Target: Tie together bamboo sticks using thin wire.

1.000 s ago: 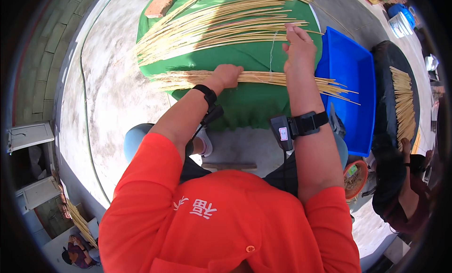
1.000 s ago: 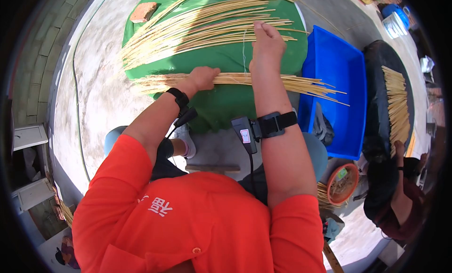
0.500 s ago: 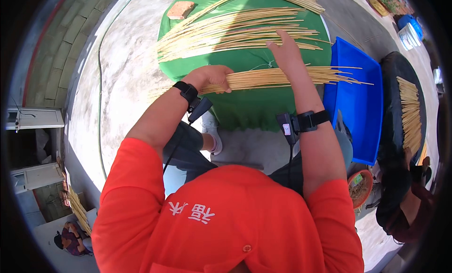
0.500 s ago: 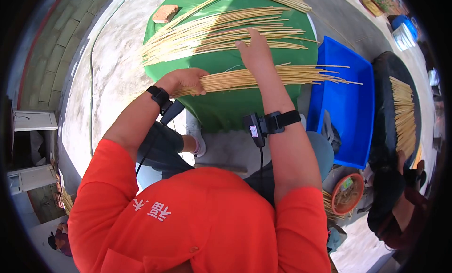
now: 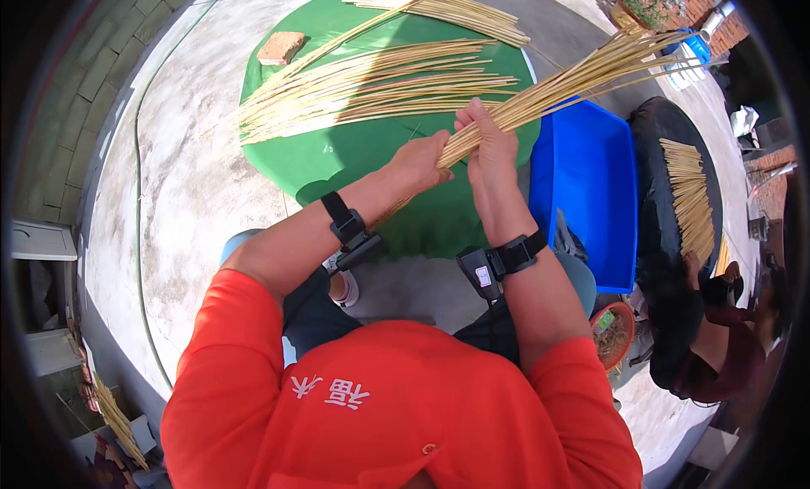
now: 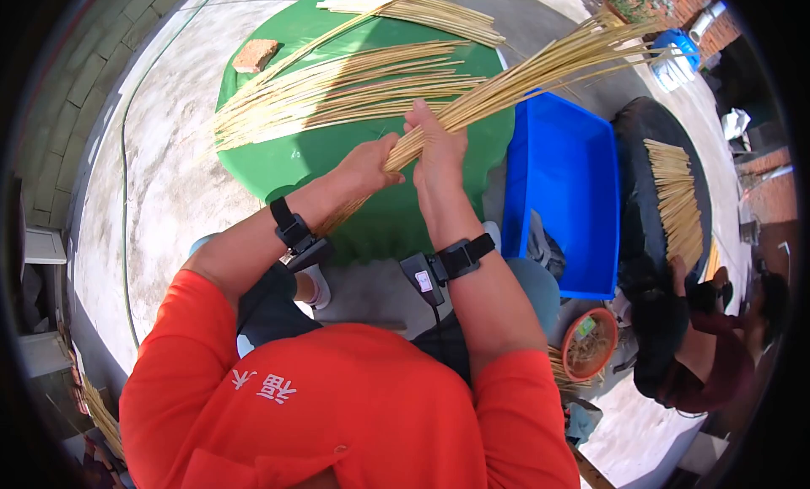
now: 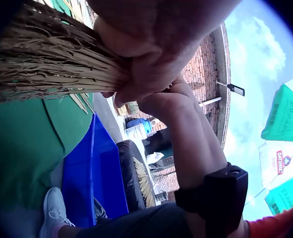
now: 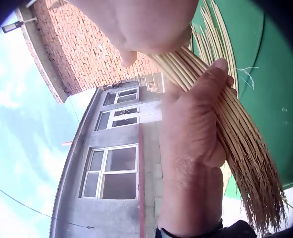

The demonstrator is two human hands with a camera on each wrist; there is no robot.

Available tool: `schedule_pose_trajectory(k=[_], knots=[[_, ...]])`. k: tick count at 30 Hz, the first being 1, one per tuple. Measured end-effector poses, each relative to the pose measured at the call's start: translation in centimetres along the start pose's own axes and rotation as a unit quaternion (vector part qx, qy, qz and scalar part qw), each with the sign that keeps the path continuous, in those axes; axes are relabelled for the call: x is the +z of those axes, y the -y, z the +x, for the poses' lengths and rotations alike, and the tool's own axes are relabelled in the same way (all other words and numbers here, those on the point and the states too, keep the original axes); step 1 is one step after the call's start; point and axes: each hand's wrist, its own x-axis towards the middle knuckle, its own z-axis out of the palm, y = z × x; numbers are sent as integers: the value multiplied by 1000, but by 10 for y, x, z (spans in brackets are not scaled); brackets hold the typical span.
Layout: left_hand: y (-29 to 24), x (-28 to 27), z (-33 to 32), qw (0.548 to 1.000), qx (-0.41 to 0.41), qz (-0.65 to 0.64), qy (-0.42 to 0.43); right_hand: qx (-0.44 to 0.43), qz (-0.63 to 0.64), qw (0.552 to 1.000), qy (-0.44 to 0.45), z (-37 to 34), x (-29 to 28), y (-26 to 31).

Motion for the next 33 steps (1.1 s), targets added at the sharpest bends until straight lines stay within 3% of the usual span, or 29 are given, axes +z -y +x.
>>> schedule_pose_trajectory(k=[2, 6, 8, 9, 11, 14, 16, 18, 20, 24, 26, 28, 30, 31, 33], knots=[[-10, 0, -1, 997, -72, -40, 1, 15, 13, 1000, 14, 3, 1, 5], [-8, -11, 3, 991, -33, -126, 39, 20, 14, 998, 64, 5, 10, 19], [0, -10, 4, 909, 16, -407, 86, 35, 26, 995, 94, 0, 14, 24], [3, -13, 6, 909, 16, -407, 86, 42, 38, 991, 124, -1, 15, 28], [10, -19, 5, 805, -49, -537, 249, 55, 52, 983, 165, -3, 14, 30], [3, -21, -3, 785, -121, -535, 288, 72, 56, 970, 224, -4, 14, 26], [-4, -16, -6, 809, -124, -520, 246, 82, 47, 966, 240, -5, 13, 26], [-9, -6, -7, 831, -126, -503, 202, 90, 17, 979, 180, -3, 15, 28], [-9, 13, -8, 900, -125, -412, 63, 48, -13, 989, 136, -9, 15, 25], [-17, 12, -10, 918, -128, -374, 19, -38, -64, 996, 58, -14, 19, 21], [-21, 10, -10, 933, -128, -335, -4, -30, -60, 995, 78, -11, 16, 22], [-20, 3, -7, 912, -123, -389, 37, -22, -55, 993, 98, -8, 18, 28], [-18, -4, -6, 885, -120, -443, 82, 99, 33, 980, 168, -6, 17, 37], [-17, -6, -5, 861, -106, -479, 134, 103, 32, 981, 164, -3, 12, 36], [-14, -7, -10, 827, -102, -520, 188, 120, 25, 940, 319, -4, 2, 32]])
